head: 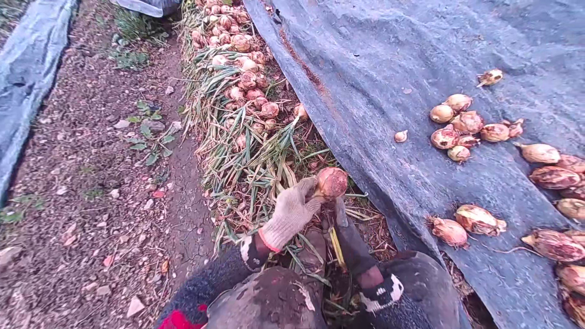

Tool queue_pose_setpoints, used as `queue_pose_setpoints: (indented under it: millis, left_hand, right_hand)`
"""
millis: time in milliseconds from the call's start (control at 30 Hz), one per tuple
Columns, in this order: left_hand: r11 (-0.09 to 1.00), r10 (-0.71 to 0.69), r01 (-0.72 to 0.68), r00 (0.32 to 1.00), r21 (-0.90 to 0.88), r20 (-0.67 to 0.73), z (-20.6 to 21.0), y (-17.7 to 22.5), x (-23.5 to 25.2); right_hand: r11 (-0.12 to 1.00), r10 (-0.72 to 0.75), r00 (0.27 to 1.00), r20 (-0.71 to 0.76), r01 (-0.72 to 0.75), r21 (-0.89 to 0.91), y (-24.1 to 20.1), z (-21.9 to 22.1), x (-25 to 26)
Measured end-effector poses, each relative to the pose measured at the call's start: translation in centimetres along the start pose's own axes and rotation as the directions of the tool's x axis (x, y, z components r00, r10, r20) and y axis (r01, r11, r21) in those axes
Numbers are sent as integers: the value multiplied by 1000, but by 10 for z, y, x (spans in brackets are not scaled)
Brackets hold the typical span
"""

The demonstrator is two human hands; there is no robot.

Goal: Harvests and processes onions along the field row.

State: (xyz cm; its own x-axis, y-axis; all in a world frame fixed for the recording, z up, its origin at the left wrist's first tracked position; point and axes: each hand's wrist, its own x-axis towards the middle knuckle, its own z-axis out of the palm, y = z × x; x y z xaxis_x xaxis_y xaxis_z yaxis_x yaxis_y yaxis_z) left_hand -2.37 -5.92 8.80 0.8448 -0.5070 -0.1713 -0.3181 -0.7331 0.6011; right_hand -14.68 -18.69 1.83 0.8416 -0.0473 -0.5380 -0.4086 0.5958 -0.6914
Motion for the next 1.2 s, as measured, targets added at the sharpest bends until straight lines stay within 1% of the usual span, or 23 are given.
queue_pose_setpoints:
  millis: [33,67,100,167,233,300,333,367,400,467,500,533,567,633,700,733,767,833,900,967,1067,1133,1200]
  left_hand:
    - [974,153,-153,988,165,14,9,8,-5]
    - [928,263,-275,961,251,81,17,15,-9]
    - [894,325,-359,931,267,165,25,20,-9]
    - [895,357,-415,886,163,297,33,22,-3]
    - [917,381,-398,865,-16,327,37,20,18]
    - [894,449,-436,868,-106,214,38,24,53]
    - [889,458,-455,884,-46,98,35,27,74]
    - [897,438,-432,897,88,-56,29,25,101]
    - [921,369,-328,908,212,-197,18,16,134]
    - [953,111,-12,944,302,-310,-8,-15,198]
    - [948,-12,110,950,298,-313,-17,-31,225]
    - [937,-109,201,945,286,-310,-18,-45,248]
    - [921,-184,272,934,279,-305,-13,-60,268]
    - [892,-317,387,904,235,-285,2,-83,300]
    - [887,-387,435,884,158,-262,13,-99,315]
    - [900,-383,421,887,111,-258,16,-104,314]
    - [925,-356,377,902,43,-244,17,-110,308]
    - [941,-308,280,942,-192,-136,13,-128,289]
    - [848,-275,232,961,-475,-22,10,-145,263]
    - [731,-259,228,965,-643,47,8,-146,223]
    - [649,-205,247,968,-720,147,1,-125,152]
    - [607,-167,289,957,-740,238,-4,-104,106]
    - [609,-96,340,928,-716,359,-10,-82,66]
  right_hand:
    - [976,83,996,30,-87,200,-1,2,1]
    - [916,171,984,45,-176,359,-4,2,1]
    - [867,219,975,29,-208,453,-5,-1,0]
    - [791,216,976,18,-186,583,-11,-9,-1]
    - [714,162,986,32,-140,686,-19,-19,1]
    - [671,56,998,-10,-31,740,-35,-23,-1]
    - [638,-58,997,-46,73,766,-43,-26,-6]
    - [585,-232,967,-101,222,780,-52,-32,-13]
    - [525,-421,888,-185,405,749,-65,-44,-21]
    - [409,-714,610,-344,762,502,-88,-79,-36]
    - [377,-763,506,-403,854,359,-96,-89,-39]
    - [384,-771,467,-432,883,268,-97,-89,-39]
    - [445,-751,481,-453,875,191,-91,-82,-33]
    - [692,-601,601,-527,721,32,-72,-59,-11]
    - [905,-403,741,-537,409,-115,-51,-46,11]
    - [952,-307,799,-517,246,-185,-45,-44,18]
    - [961,-242,836,-493,134,-243,-39,-43,23]
    - [943,-216,862,-459,63,-326,-32,-43,29]
    - [935,-234,870,-434,80,-344,-29,-43,31]
    - [928,-239,872,-428,76,-364,-28,-40,33]
    - [905,-244,884,-399,59,-422,-27,-34,33]
    - [889,-286,901,-328,121,-443,-25,-26,32]
    - [870,-312,920,-236,177,-460,-26,-19,27]
